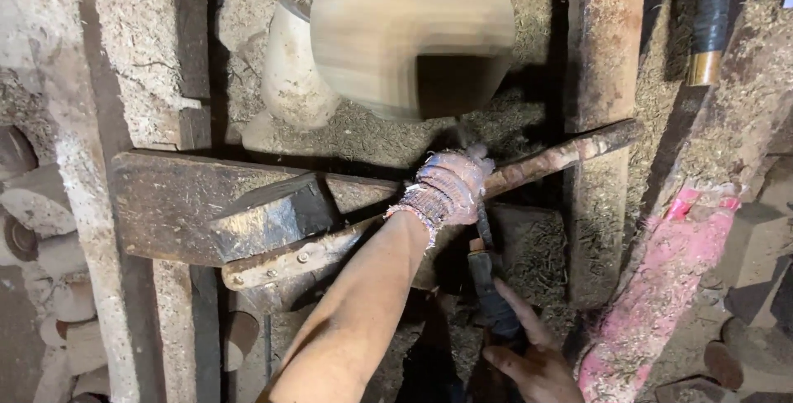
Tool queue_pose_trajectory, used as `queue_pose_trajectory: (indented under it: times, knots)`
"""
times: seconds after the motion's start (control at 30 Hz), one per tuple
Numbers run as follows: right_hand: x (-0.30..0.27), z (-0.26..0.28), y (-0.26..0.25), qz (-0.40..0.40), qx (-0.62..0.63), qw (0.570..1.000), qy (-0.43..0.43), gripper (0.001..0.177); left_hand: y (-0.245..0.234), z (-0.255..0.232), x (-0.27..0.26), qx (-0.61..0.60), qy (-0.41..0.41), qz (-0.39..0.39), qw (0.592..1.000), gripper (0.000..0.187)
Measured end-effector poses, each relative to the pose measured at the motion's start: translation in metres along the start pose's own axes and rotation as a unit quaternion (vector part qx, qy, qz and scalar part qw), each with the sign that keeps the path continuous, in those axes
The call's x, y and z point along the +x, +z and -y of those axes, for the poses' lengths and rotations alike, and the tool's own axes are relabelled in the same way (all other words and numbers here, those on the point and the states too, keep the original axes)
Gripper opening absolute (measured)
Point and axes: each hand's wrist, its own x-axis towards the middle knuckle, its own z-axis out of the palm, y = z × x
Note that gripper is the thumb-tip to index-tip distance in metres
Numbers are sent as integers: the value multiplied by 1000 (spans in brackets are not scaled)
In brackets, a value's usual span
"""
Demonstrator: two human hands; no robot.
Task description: Shaping a wooden vessel on a lathe using a handheld chisel.
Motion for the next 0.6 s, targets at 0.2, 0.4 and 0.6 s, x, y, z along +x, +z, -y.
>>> queue_pose_trajectory:
  times: [0.2, 0.4, 0.6]
  knots:
    - [-4, -6, 8, -23, 30, 998, 51, 88, -36, -5, -6, -36, -13, 81, 996, 56]
    - [5, -31, 13, -12, 143, 990, 19, 93, 57, 11, 11, 483, 119, -107, 861, 66]
    - [4, -27, 30, -52, 147, 987, 29, 97, -49, -7, -12, -43, -27, 106, 993, 67]
